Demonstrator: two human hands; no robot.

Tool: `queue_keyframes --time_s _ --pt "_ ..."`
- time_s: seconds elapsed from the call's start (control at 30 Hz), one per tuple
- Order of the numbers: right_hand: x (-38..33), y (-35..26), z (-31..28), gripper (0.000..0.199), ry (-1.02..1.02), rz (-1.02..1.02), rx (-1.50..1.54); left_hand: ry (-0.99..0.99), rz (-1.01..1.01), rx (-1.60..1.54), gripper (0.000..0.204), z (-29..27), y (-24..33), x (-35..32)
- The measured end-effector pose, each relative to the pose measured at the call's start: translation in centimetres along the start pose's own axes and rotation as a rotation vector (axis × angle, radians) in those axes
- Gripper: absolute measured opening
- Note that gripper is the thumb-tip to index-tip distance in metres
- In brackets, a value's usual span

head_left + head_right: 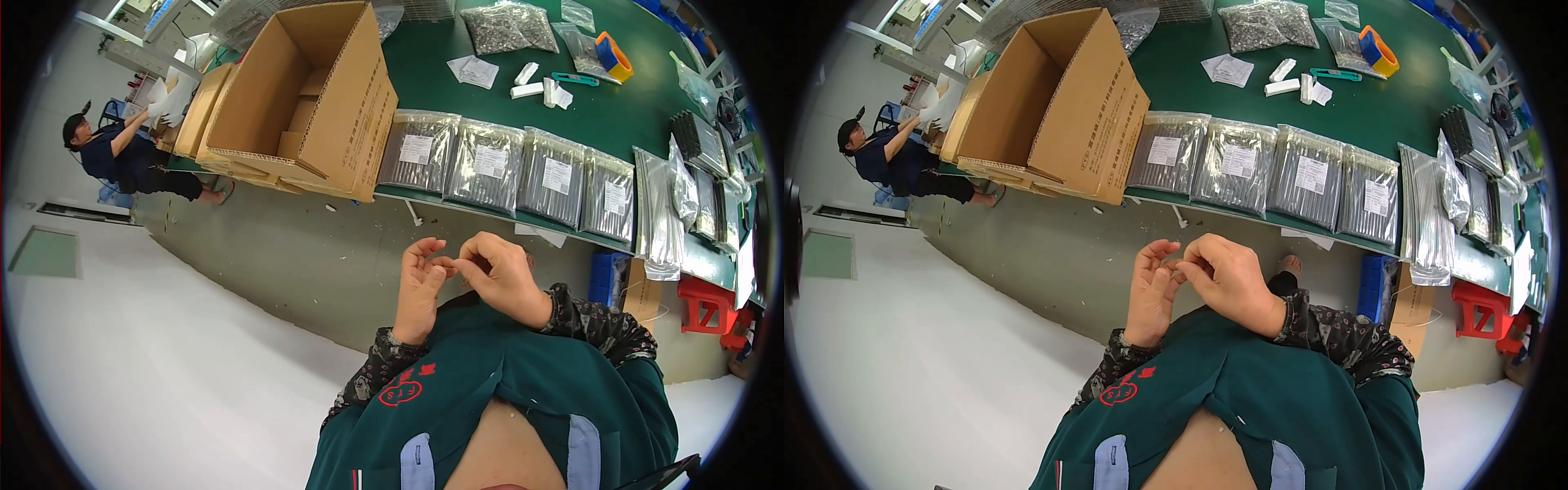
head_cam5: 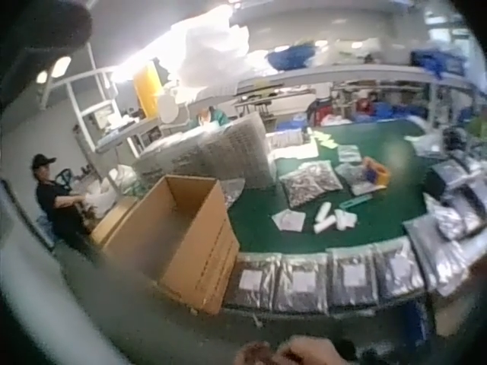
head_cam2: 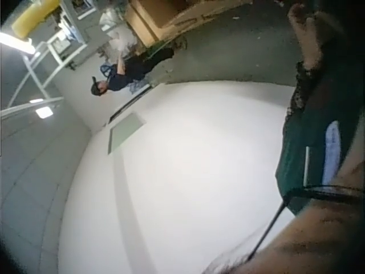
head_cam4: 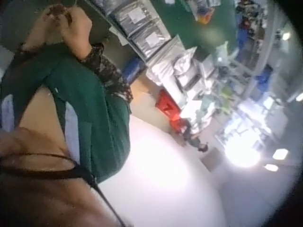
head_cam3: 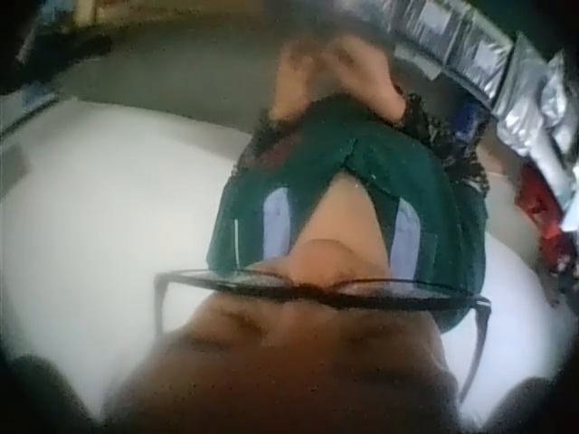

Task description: Packing packaged metal parts into cardboard boxes, sealing the boxes with tape, and applying labels to bags.

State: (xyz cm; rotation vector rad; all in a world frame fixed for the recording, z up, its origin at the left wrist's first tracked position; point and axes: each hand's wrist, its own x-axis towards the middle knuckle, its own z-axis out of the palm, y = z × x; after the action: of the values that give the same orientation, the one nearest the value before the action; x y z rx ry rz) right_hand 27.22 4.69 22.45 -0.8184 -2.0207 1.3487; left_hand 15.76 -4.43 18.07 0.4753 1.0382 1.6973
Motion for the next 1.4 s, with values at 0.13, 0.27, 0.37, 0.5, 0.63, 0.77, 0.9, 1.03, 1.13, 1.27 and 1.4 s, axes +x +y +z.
queue_keyframes --time_s 0.13,0.27,0.37,0.5,0.63,0.77,0.9,1.03,1.13,1.27,1.4 --pt "-0.3 -0.5 -0.4 0.012 -0.032 -0.067 0.042 -0.023 0.025 0.026 0.044 0.2 -0.1 0.0" --pt "-0.4 -0.5 -0.4 0.015 -0.048 -0.17 -0.015 -0.061 -0.006 0.005 0.045 0.1 -0.3 0.1" --pt "-0.5 0.3 -0.1 0.016 -0.011 -0.251 -0.029 -0.139 -0.091 -0.081 0.046 0.1 -0.2 0.1" --pt "-0.6 0.6 -0.1 0.012 0.032 -0.329 -0.074 -0.171 -0.146 -0.073 0.048 0.2 -0.2 0.1" --pt "-0.5 0.5 -0.2 0.011 0.045 -0.334 -0.065 -0.182 -0.164 -0.07 0.049 0.3 -0.1 -0.1" --pt "-0.6 0.3 -0.2 0.008 0.049 -0.285 -0.08 -0.191 -0.173 -0.064 0.049 0.3 -0.2 -0.2" --pt "-0.7 0.7 0.0 0.007 0.088 -0.234 -0.067 -0.181 -0.196 -0.046 0.049 0.3 -0.3 -0.3" --pt "-0.7 0.5 -0.2 0.006 0.087 -0.192 -0.048 -0.197 -0.203 -0.047 0.05 0.3 -0.3 -0.2" --pt "-0.5 0.2 -0.4 0.006 0.087 -0.15 0.042 -0.186 -0.174 -0.055 0.052 0.1 -0.3 0.1" --pt "-0.7 1.9 -1.1 0.009 -0.043 -0.148 -0.122 -0.142 -0.135 -0.046 0.054 -0.2 0.1 0.7" --pt "-0.6 0.3 -0.4 0.006 0.086 -0.224 -0.11 -0.209 -0.129 -0.04 0.055 0.2 0.2 1.0"
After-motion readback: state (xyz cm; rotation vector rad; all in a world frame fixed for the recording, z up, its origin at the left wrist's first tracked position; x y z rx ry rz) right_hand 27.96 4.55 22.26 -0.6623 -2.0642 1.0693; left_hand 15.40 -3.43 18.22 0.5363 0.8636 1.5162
